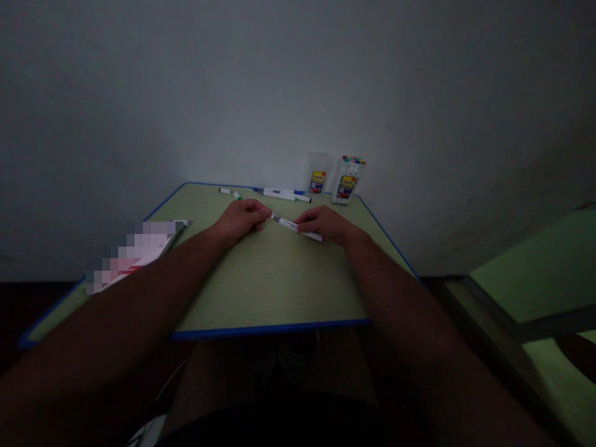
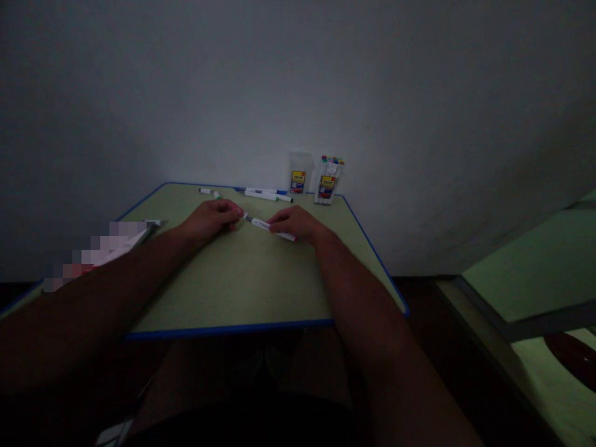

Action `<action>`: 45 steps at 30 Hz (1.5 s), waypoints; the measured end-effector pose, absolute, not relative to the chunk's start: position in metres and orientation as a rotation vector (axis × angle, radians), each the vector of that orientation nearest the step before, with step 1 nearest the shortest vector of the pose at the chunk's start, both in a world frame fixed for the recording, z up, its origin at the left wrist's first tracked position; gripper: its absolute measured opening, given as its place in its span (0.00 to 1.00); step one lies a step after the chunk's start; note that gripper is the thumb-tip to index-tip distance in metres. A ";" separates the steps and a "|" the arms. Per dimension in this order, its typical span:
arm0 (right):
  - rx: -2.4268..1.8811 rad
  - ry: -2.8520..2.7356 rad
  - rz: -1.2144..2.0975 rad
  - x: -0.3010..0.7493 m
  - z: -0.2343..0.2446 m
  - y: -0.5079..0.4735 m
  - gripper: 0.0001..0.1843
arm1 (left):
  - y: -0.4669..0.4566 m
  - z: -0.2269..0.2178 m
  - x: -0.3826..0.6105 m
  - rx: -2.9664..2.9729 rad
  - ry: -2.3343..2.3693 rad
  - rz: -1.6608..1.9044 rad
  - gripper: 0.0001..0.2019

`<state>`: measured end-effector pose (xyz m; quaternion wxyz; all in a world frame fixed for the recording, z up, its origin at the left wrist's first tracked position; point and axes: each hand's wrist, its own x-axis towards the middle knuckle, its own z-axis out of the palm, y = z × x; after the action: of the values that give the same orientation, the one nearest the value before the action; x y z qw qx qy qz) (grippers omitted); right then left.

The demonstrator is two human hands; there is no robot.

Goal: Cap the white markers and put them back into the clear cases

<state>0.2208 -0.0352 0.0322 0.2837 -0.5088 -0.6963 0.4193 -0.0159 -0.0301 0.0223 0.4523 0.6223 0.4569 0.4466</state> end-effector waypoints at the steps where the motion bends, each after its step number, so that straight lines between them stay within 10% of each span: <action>1: -1.362 -1.861 1.123 0.221 0.032 -0.035 0.12 | -0.030 0.022 -0.016 1.535 1.127 1.104 0.10; 45: -1.322 -1.928 1.021 0.221 0.032 -0.035 0.13 | -0.031 0.019 -0.014 1.651 1.116 1.030 0.09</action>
<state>0.2208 -0.0347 0.0318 0.2911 -0.4960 -0.7230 0.3828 -0.0135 -0.0312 0.0191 0.4341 0.6631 0.4483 0.4134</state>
